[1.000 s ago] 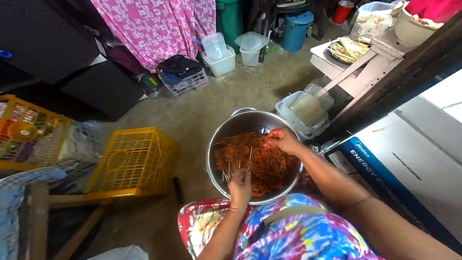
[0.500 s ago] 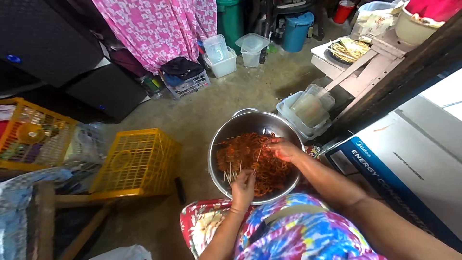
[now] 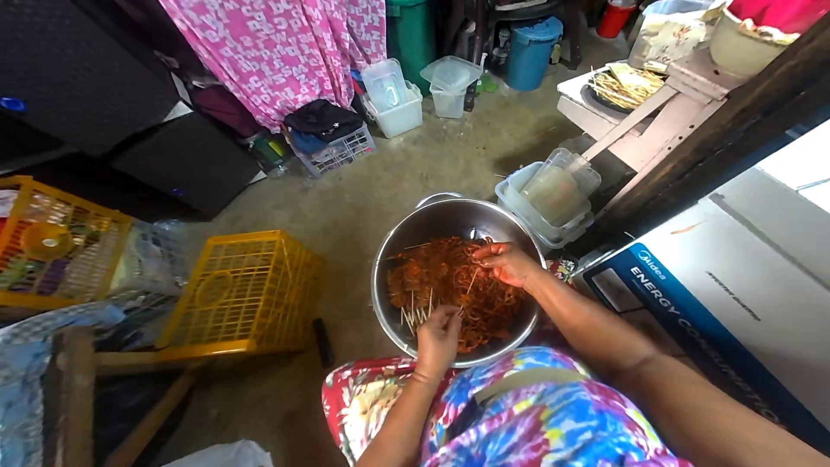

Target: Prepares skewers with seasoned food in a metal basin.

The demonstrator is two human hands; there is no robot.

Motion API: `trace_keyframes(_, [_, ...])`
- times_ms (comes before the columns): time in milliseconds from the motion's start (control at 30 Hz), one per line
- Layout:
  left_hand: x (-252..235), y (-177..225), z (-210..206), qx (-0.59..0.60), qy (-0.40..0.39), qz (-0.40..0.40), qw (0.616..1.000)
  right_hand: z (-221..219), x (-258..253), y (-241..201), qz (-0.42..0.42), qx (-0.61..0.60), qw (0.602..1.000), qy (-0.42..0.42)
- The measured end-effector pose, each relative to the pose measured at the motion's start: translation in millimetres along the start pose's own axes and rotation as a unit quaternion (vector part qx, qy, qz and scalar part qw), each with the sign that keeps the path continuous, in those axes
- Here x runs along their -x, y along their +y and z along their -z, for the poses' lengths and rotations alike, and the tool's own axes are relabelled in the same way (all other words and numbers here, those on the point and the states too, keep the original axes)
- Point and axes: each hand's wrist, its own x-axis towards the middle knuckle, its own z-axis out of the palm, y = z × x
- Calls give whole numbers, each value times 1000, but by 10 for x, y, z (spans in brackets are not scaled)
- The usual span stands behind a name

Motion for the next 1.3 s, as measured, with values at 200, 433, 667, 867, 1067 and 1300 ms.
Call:
trace_keyframes(200, [-8,20,2,-13,-4,11,1000,-24,8,17,3,28,1000,-4])
trace_keyframes(433, [-11,14,-3,-21,-1,16,1000,-76,41,48,-11,29,999,-12])
trace_keyframes(667, [-14,24,-9,-19,10,22,1000,-208,73,101,-29,-8,999,33])
trace_keyframes(867, [-13,26,-12,-35,26,24,999,-405,121,164,-92,-166,978,87])
trace_keyframes(1067, [-10,20,-21,-32,32,24,999,-473,148,205,-127,-240,958,92])
trace_keyframes(1300, [-8,19,-22,-35,28,27,999,-516,160,206,-123,-263,951,107])
